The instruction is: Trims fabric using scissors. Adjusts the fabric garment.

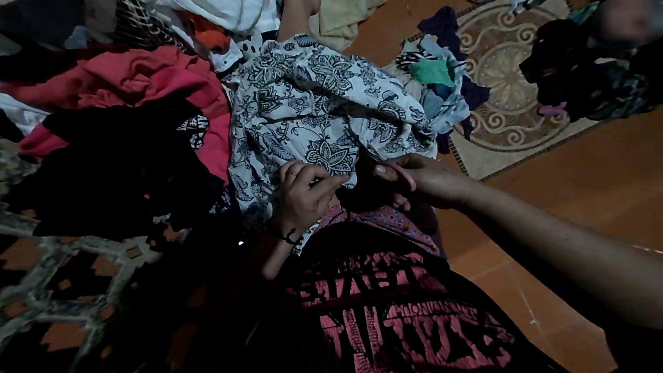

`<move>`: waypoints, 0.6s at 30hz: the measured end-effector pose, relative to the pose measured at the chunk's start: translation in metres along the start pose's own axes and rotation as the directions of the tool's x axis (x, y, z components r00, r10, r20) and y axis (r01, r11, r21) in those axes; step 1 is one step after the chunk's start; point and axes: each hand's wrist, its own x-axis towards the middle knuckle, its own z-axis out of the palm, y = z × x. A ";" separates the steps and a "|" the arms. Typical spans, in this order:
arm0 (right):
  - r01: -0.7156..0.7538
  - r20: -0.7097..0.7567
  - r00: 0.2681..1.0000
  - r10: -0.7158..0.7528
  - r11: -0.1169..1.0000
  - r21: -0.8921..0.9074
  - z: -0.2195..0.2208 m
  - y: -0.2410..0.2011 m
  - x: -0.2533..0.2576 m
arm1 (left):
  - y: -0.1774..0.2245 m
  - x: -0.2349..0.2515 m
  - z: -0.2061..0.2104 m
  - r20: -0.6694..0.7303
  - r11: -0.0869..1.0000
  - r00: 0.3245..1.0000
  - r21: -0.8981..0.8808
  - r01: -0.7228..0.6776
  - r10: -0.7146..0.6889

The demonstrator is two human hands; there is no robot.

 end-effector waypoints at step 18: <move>0.016 -0.069 0.998 -0.010 0.996 0.092 0.017 0.003 0.002 | -0.002 -0.004 -0.004 -0.020 1.000 1.000 -0.006 0.016 -0.016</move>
